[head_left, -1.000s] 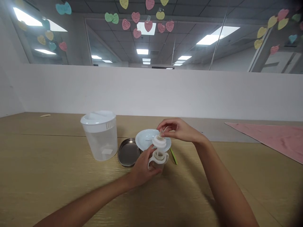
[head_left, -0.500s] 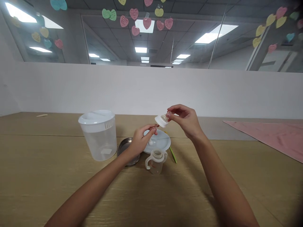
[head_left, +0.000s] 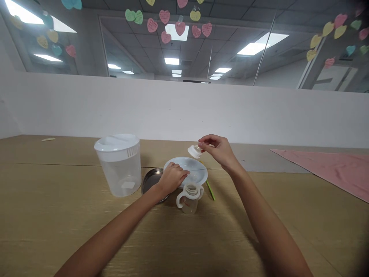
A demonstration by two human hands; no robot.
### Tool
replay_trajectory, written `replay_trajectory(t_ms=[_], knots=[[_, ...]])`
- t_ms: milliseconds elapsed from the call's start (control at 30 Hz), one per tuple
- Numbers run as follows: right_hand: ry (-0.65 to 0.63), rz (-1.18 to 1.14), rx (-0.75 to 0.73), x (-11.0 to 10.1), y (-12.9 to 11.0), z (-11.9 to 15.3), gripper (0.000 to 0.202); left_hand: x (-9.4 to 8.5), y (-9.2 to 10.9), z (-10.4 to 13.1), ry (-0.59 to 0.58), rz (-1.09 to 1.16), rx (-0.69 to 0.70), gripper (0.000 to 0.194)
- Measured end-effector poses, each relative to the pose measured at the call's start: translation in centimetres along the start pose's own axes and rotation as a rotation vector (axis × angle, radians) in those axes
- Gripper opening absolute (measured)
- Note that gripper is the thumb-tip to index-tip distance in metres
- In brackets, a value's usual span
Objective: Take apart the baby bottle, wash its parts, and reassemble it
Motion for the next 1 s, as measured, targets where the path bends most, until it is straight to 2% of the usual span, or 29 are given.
replay_trajectory(t_ms=[100, 233, 300, 367, 500, 567, 667, 800, 1000], knots=[[-0.028, 0.001, 0.015, 0.6, 0.3, 0.1, 0.018, 0.4, -0.8, 0.1, -0.042, 0.193, -0.068, 0.031], [-0.039, 0.018, 0.052, 1.1, 0.5, 0.1, 0.017, -1.2, -1.7, -0.2, 0.099, 0.615, -0.226, 0.059], [-0.049, 0.024, 0.057, 1.4, 0.5, 0.2, 0.017, -2.5, -1.5, -0.4, 0.187, 0.807, -0.250, 0.075], [-0.092, 0.020, 0.048, 1.9, 0.4, 0.4, 0.018, -3.7, -0.8, -0.5, 0.220, 0.906, -0.241, 0.081], [-0.228, 0.000, -0.039, 3.4, -0.1, 1.1, 0.023, -4.6, 1.0, -0.4, 0.192, 0.906, -0.169, 0.062], [-0.234, 0.047, -0.097, 3.8, -0.3, 1.3, 0.025, -4.8, 1.5, -0.4, 0.235, 0.883, -0.124, 0.050], [-0.210, 0.256, -0.168, 4.1, -0.3, 1.6, 0.025, -5.0, 1.7, -0.2, 0.329, 0.837, -0.113, 0.039], [-0.273, 0.456, -0.189, 4.7, 0.0, 2.0, 0.033, -5.4, 2.0, 0.0, 0.357, 0.733, -0.106, 0.030], [-0.388, 0.479, -0.235, 5.1, -0.8, 2.5, 0.032, -5.3, 2.5, 0.3, 0.329, 0.690, -0.105, 0.027]])
Point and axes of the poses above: each hand's wrist, its own z-axis away from the middle knuckle, its own x-axis out of the palm, y = z × x, the point moved 4 cm from there along -z, towards the middle knuckle, and after that the axes turned 3 degrees about z, right-handed, at the moved point
